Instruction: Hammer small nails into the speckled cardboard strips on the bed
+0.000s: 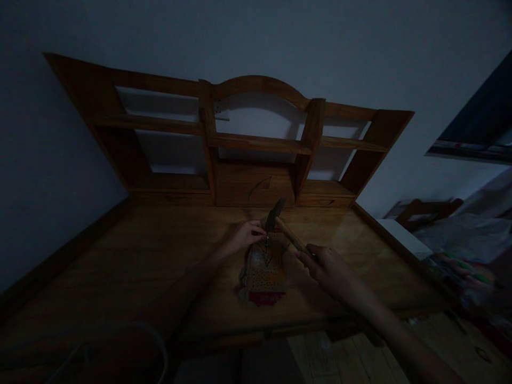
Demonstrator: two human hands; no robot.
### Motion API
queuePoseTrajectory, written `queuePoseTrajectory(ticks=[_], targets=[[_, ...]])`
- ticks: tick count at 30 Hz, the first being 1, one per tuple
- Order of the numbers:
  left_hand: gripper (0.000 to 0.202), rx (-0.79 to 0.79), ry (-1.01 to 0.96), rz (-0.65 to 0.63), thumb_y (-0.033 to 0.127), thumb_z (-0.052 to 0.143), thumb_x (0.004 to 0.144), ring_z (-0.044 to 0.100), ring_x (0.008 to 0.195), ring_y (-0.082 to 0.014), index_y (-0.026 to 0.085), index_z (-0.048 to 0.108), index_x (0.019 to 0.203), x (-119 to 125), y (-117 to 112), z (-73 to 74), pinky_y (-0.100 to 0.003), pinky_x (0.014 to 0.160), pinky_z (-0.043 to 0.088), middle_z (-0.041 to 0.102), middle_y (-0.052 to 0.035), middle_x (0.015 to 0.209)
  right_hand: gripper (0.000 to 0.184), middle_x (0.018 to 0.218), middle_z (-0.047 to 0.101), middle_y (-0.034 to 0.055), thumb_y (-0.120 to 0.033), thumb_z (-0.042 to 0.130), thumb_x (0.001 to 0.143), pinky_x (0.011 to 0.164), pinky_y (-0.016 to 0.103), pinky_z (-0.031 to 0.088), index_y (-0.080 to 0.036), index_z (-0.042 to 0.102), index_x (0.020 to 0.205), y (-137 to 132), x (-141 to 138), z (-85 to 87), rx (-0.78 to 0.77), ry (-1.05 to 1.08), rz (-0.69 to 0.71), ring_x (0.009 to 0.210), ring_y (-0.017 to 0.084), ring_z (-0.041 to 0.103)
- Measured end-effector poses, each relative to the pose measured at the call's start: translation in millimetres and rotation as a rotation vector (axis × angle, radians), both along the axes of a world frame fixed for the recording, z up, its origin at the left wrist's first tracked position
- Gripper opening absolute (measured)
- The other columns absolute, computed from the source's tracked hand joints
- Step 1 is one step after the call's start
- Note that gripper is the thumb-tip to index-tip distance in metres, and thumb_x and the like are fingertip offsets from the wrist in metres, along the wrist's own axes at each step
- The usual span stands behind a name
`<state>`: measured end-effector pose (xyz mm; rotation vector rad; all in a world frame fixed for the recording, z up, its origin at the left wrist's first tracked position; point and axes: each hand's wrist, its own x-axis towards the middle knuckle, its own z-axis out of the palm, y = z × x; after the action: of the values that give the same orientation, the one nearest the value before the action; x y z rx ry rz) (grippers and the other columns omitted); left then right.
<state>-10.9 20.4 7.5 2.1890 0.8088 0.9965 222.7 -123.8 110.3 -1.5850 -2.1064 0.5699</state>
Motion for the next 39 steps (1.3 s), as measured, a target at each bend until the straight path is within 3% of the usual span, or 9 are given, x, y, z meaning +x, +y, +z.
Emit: queuePoseTrajectory(ticks=[10,19,27,34,39], targets=[[0.011,0.005,-0.026,-0.01,0.025,0.065,0.075,0.06,0.075,-0.0158,0.023,0.074,0.079,-1,-1,-1.3,-0.024,0.066,0.046,0.063,-0.0028,0.08,0.03,0.064,0.064,0.0064,-0.04,0.041,0.092,0.051,0.026,0.035,-0.02,0.052,0.072,-3,0,-9.4,0.003,-0.065,0.003,0.057,0.018,0.061],[0.012,-0.014,0.028,0.049,0.024,0.064,0.076,0.06,0.078,-0.0152,0.023,0.074,0.082,1,2,-6.8,-0.022,0.065,0.044,0.064,-0.0019,0.081,0.028,0.062,0.063,0.005,-0.037,0.042,0.091,0.048,0.026,0.032,-0.019,0.053,0.073,-6,0,-3.6,0.041,-0.059,0.006,0.053,0.016,0.059],[0.014,-0.083,0.075,0.017,0.026,0.063,0.077,0.059,0.084,-0.0148,0.019,0.073,0.082,-1,1,-5.4,-0.023,0.074,0.046,0.064,-0.0029,0.088,0.031,0.064,0.065,0.0081,-0.038,0.04,0.092,0.049,0.026,0.033,-0.018,0.055,0.075,-4,-4,-15.4,0.025,-0.073,0.002,0.056,0.019,0.062],[0.012,-0.049,0.061,0.037,0.023,0.062,0.077,0.06,0.083,-0.0138,0.02,0.073,0.082,-2,2,-6.9,-0.022,0.073,0.046,0.064,-0.0021,0.085,0.031,0.058,0.056,0.0012,-0.041,0.04,0.092,0.048,0.025,0.032,-0.02,0.05,0.071,-11,1,-4.0,0.066,0.047,-0.017,0.052,0.014,0.055],[0.013,-0.072,-0.007,0.001,0.027,0.063,0.078,0.06,0.084,-0.0146,0.019,0.073,0.083,-6,4,-8.5,-0.025,0.076,0.047,0.066,-0.0044,0.087,0.034,0.054,0.046,-0.0055,-0.05,0.043,0.089,0.041,0.021,0.03,-0.021,0.048,0.074,-26,17,-3.7,-0.043,0.235,-0.175,0.042,0.009,0.045]])
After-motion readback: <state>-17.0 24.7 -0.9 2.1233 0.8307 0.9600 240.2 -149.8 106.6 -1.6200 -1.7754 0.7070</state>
